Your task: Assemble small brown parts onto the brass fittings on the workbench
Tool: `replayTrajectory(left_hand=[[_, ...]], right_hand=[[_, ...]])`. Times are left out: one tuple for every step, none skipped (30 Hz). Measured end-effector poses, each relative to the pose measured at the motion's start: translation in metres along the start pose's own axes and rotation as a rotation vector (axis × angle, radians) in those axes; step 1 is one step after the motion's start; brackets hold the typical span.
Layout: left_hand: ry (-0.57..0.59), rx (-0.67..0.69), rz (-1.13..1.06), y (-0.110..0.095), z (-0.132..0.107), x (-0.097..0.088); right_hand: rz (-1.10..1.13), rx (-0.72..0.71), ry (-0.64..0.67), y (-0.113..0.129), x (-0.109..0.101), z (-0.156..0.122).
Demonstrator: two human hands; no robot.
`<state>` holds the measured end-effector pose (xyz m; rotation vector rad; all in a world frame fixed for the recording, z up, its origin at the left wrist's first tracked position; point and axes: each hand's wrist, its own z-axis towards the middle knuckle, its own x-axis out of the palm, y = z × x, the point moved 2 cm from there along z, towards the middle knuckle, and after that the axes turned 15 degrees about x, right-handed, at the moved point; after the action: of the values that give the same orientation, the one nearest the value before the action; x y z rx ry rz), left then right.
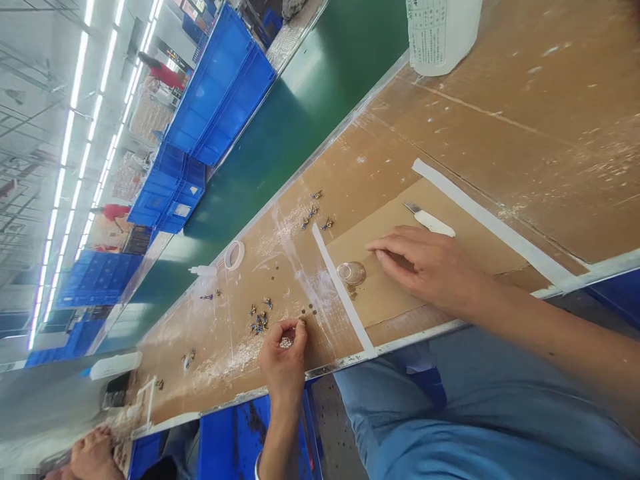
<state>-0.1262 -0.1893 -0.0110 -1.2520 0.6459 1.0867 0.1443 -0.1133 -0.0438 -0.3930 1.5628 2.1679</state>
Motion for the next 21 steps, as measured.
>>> replayTrajectory(left_hand=[[0.006,0.022,0.002,0.0,0.0,0.0],[0.012,0.044,0.004,-0.001,0.001,0.0],[0.018,0.061,0.011,-0.001,0.002,-0.001],[0.022,0.072,0.021,0.0,0.002,-0.001],[0.026,0.079,0.033,0.0,0.003,-0.001],[0.029,0.083,0.045,0.0,0.003,-0.001],[0.029,0.087,0.058,0.0,0.003,-0.001],[0.028,0.091,0.071,-0.001,0.003,-0.001],[0.029,0.095,0.082,-0.001,0.004,-0.001],[0.032,0.1,0.094,-0.002,0.005,-0.001],[0.041,0.107,0.11,-0.003,0.006,-0.001],[0.056,0.117,0.128,-0.004,0.007,-0.001],[0.079,0.132,0.146,-0.005,0.009,-0.001],[0.106,0.149,0.162,-0.006,0.011,-0.001],[0.132,0.168,0.173,-0.006,0.013,-0.001],[0.154,0.188,0.177,-0.007,0.015,-0.002],[0.171,0.203,0.173,-0.007,0.016,-0.003],[0.18,0.214,0.163,-0.007,0.017,-0.004],[0.182,0.217,0.145,-0.007,0.018,-0.006],[0.175,0.21,0.119,-0.006,0.017,-0.008],[0.165,0.191,0.084,-0.005,0.015,-0.01]], right_hand=[[0.003,0.005,0.002,0.0,0.0,0.0],[0.008,0.008,0.003,0.0,0.0,0.0],[0.013,0.008,0.003,0.0,0.0,0.0],[0.016,0.005,0.003,0.0,0.001,0.0],[0.017,0.003,0.002,0.0,0.001,0.0],[0.014,0.002,0.001,0.0,0.001,0.0],[0.012,0.001,0.0,0.0,0.001,0.0],[0.009,0.0,0.001,0.0,0.001,0.0],[0.007,0.0,0.004,0.0,0.001,0.0],[0.007,-0.001,0.007,0.0,0.002,0.0],[0.007,-0.005,0.007,0.0,0.002,0.0],[0.008,-0.01,0.007,0.0,0.002,0.0],[0.008,-0.013,0.002,0.0,0.002,0.0],[0.008,-0.015,-0.001,0.0,0.002,0.0],[0.008,-0.015,-0.001,0.0,0.002,0.001],[0.008,-0.015,-0.004,-0.001,0.002,0.001],[0.009,-0.017,-0.007,-0.001,0.001,0.001],[0.008,-0.022,-0.013,-0.001,0.001,0.0],[0.009,-0.032,-0.022,0.0,0.001,0.0],[0.011,-0.043,-0.032,0.0,0.0,0.0],[0.014,-0.052,-0.043,0.0,0.0,0.0]])
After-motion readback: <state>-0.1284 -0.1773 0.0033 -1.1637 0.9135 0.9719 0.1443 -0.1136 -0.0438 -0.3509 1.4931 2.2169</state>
